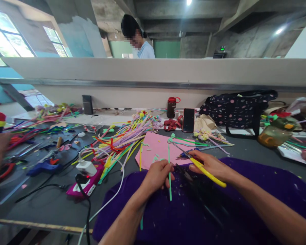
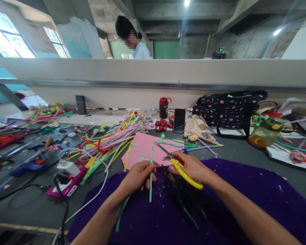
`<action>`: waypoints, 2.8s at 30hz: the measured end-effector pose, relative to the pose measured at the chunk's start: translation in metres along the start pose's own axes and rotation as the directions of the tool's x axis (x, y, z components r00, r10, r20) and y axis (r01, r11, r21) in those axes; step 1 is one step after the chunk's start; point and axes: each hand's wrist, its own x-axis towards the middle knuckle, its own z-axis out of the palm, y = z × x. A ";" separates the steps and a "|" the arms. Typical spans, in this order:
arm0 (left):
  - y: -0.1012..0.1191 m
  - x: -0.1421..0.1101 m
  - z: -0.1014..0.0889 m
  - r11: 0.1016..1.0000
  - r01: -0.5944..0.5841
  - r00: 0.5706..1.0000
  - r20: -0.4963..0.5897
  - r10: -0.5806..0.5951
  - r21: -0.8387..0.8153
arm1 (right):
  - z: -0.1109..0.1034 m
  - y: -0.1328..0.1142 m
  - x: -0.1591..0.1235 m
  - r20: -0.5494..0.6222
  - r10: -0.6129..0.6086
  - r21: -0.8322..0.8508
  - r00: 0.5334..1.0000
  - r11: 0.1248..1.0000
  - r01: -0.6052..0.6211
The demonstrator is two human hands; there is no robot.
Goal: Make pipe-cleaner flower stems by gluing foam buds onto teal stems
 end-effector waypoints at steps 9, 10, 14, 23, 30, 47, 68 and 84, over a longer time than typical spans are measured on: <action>-0.003 0.003 0.002 1.000 0.025 1.000 0.000 -0.025 0.009 | 0.017 0.007 -0.005 0.022 0.040 -0.031 0.999 0.999 -0.039; -0.003 0.002 0.002 1.000 0.023 1.000 0.005 -0.023 0.019 | 0.018 0.007 -0.006 0.023 0.041 -0.048 0.999 0.998 -0.039; -0.004 0.000 0.004 0.998 0.017 0.999 0.035 -0.019 0.056 | 0.020 0.005 -0.007 0.024 0.045 -0.074 0.999 0.996 -0.043; -0.004 -0.001 0.005 0.993 0.001 0.998 0.059 -0.008 0.121 | 0.027 0.003 -0.005 0.041 0.011 0.004 0.999 1.000 -0.011; -0.006 0.000 0.005 0.992 0.000 0.998 0.063 -0.008 0.129 | 0.026 0.002 -0.004 0.052 -0.009 0.050 0.999 0.999 0.006; -0.009 0.001 0.011 0.958 0.001 0.977 0.204 -0.063 0.287 | 0.030 0.013 0.022 0.185 0.063 -0.163 0.981 0.986 -0.033; -0.006 -0.001 0.008 0.970 0.008 0.991 0.127 -0.040 0.243 | 0.012 0.011 0.012 0.076 0.082 -0.094 0.994 0.993 -0.075; -0.003 0.004 0.006 0.999 0.031 0.999 -0.026 -0.030 0.026 | 0.021 0.002 -0.009 0.007 0.062 0.007 0.998 0.998 -0.062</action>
